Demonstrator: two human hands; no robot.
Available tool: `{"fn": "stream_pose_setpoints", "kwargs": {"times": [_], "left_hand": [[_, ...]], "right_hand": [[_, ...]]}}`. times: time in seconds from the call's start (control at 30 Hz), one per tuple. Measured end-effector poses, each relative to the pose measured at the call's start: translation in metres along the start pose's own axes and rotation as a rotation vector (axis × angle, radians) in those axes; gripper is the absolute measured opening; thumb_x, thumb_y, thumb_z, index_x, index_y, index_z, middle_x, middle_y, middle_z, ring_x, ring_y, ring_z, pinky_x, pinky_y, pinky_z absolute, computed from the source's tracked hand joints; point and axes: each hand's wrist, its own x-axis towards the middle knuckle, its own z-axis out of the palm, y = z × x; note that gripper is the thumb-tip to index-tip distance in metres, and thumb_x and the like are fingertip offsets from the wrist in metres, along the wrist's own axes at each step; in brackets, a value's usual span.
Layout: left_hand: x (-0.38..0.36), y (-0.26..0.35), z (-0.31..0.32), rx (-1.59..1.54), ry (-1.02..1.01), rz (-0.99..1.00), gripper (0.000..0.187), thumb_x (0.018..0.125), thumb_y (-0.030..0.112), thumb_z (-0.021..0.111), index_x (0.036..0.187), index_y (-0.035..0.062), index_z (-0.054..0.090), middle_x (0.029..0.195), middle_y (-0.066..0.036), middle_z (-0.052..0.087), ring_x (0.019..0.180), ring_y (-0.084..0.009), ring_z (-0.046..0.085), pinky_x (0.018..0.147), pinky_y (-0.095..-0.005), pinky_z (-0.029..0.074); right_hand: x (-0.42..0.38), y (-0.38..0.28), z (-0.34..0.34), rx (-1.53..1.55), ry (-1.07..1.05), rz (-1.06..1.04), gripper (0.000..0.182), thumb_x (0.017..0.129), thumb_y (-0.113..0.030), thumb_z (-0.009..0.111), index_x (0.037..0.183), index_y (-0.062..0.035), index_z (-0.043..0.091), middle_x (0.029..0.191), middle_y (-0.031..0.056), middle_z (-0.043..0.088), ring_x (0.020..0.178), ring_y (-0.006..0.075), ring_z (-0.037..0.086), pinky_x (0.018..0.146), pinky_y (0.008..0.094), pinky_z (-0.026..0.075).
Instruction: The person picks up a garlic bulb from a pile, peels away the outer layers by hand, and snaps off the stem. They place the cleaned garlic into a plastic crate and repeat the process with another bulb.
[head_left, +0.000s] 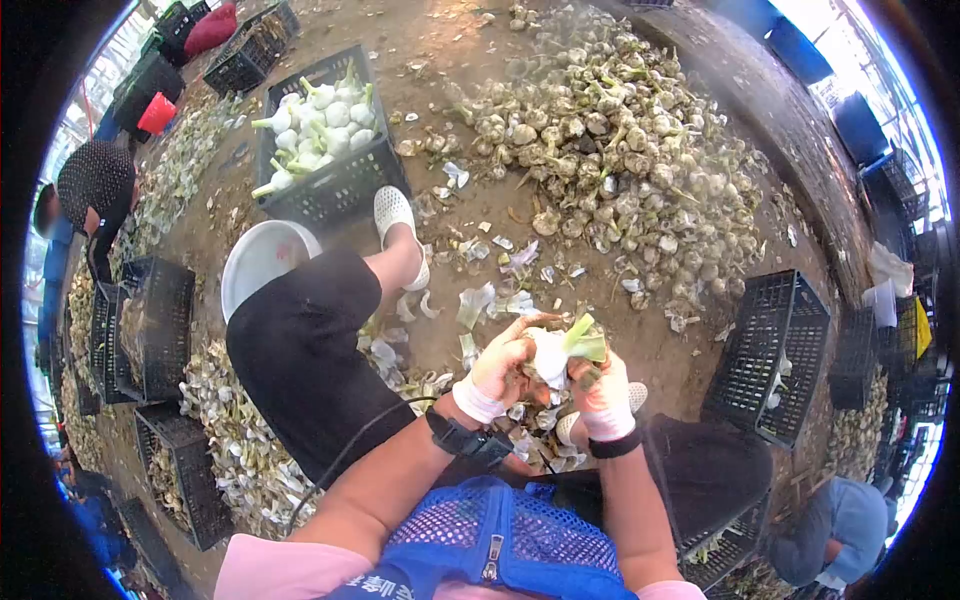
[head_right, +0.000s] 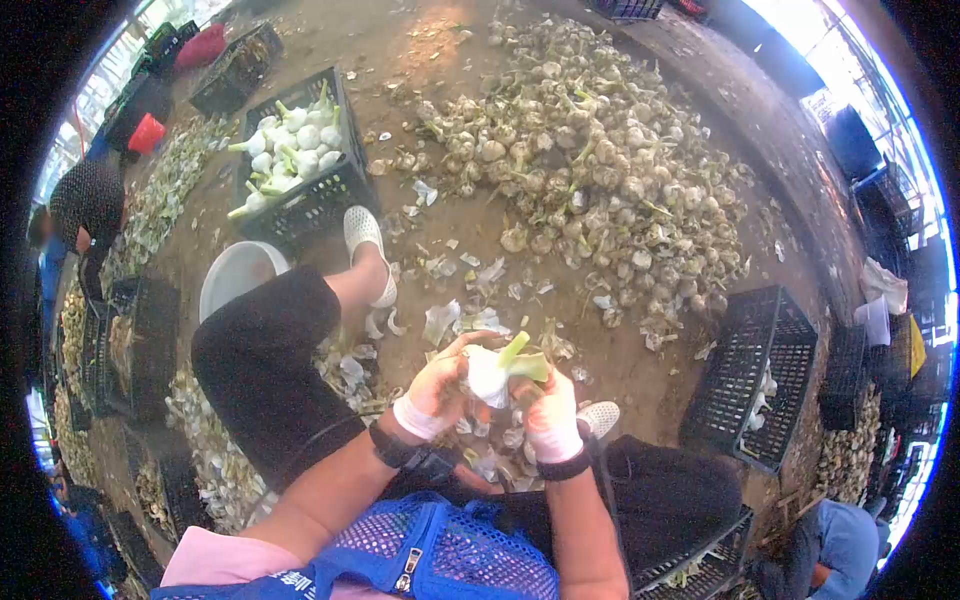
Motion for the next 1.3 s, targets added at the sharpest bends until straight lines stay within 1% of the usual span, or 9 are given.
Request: {"fn": "stream_pose_setpoints", "kwargs": {"times": [0.1, 0.17, 0.27, 0.5, 0.57, 0.7, 0.83, 1.0, 1.3], "left_hand": [[0.007, 0.006, 0.005, 0.168, 0.050, -0.117, 0.065, 0.079, 0.021, 0.061, 0.134, 0.0049, 0.031, 0.112, -0.009, 0.056, 0.096, -0.0191, 0.058, 0.084, -0.0386, 0.050], [0.006, 0.005, 0.001, 0.896, 0.078, 0.167, 0.063, 0.080, 0.019, 0.060, 0.134, 0.0047, 0.031, 0.111, -0.008, 0.056, 0.097, -0.0161, 0.056, 0.085, -0.0315, 0.048], [0.008, -0.011, -0.001, 1.026, 0.237, 0.232, 0.052, 0.083, 0.017, 0.058, 0.129, 0.0034, 0.040, 0.110, -0.008, 0.057, 0.098, -0.0133, 0.055, 0.085, -0.0272, 0.046], [0.025, -0.016, -0.008, 0.433, 0.250, 0.336, 0.036, 0.091, 0.027, 0.049, 0.117, 0.0026, 0.052, 0.093, -0.005, 0.060, 0.085, -0.0113, 0.057, 0.073, -0.0264, 0.048], [0.012, 0.008, 0.004, 0.254, 0.215, 0.287, 0.047, 0.093, 0.042, 0.043, 0.119, 0.0032, 0.051, 0.093, -0.006, 0.062, 0.073, -0.0141, 0.062, 0.048, -0.0300, 0.055], [0.004, 0.028, 0.002, 0.477, 0.205, 0.300, 0.065, 0.090, 0.056, 0.039, 0.123, 0.0001, 0.046, 0.097, -0.009, 0.062, 0.084, -0.0172, 0.062, 0.071, -0.0291, 0.052], [0.005, -0.006, 0.003, 1.055, 0.099, 0.616, 0.084, 0.085, 0.068, 0.035, 0.129, -0.0034, 0.039, 0.111, -0.014, 0.058, 0.101, -0.0231, 0.058, 0.088, -0.0316, 0.045], [0.006, 0.028, 0.027, 1.340, 0.223, 0.576, 0.057, 0.061, 0.028, 0.075, 0.111, 0.0046, 0.060, 0.101, -0.013, 0.061, 0.095, -0.0261, 0.060, 0.088, -0.0350, 0.043], [0.011, 0.010, 0.021, 1.761, 0.060, 0.786, 0.023, 0.065, 0.018, 0.070, 0.086, 0.0089, 0.065, 0.078, -0.006, 0.061, 0.071, -0.0269, 0.058, 0.068, -0.0351, 0.046]], "right_hand": [[0.000, -0.011, 0.013, 0.330, 0.124, 0.075, 0.024, 0.083, -0.002, 0.059, 0.106, 0.0000, 0.058, 0.097, 0.0036, 0.063, 0.086, 0.0112, 0.058, 0.078, 0.0262, 0.047], [-0.002, -0.022, 0.015, 0.066, 0.127, 0.046, 0.023, 0.083, -0.002, 0.059, 0.106, -0.0001, 0.059, 0.094, 0.0038, 0.063, 0.085, 0.0109, 0.058, 0.076, 0.0255, 0.046], [-0.003, 0.004, 0.009, -0.319, -0.012, -0.158, 0.016, 0.081, 0.001, 0.055, 0.096, -0.0021, 0.059, 0.090, 0.0019, 0.062, 0.080, 0.0086, 0.054, 0.076, 0.0222, 0.043], [0.029, 0.016, -0.006, 0.734, 0.379, 0.098, 0.020, 0.083, -0.005, 0.046, 0.101, 0.0002, 0.052, 0.097, 0.0121, 0.059, 0.094, 0.0282, 0.058, 0.087, 0.0460, 0.047], [0.047, 0.018, -0.051, 0.835, 0.552, 0.076, 0.021, 0.082, -0.003, 0.047, 0.102, 0.0017, 0.051, 0.097, 0.0137, 0.059, 0.091, 0.0294, 0.060, 0.084, 0.0448, 0.050], [0.014, 0.020, -0.016, -0.610, -0.138, 0.289, 0.061, 0.076, -0.014, 0.063, 0.130, 0.0023, 0.039, 0.107, 0.0120, 0.059, 0.092, 0.0216, 0.059, 0.081, 0.0310, 0.048], [-0.001, 0.015, 0.010, 0.050, -0.083, 0.131, 0.069, 0.077, -0.023, 0.071, 0.131, 0.0016, 0.036, 0.118, 0.0094, 0.052, 0.104, 0.0180, 0.052, 0.084, 0.0295, 0.046], [-0.012, -0.002, -0.009, 0.112, -0.024, 0.037, 0.052, 0.082, -0.016, 0.065, 0.125, 0.0012, 0.041, 0.113, 0.0071, 0.052, 0.098, 0.0147, 0.052, 0.084, 0.0277, 0.045], [-0.020, 0.004, -0.006, -0.088, 0.006, 0.062, 0.039, 0.085, -0.015, 0.058, 0.118, 0.0003, 0.044, 0.105, 0.0059, 0.053, 0.094, 0.0128, 0.050, 0.083, 0.0262, 0.042]]}}
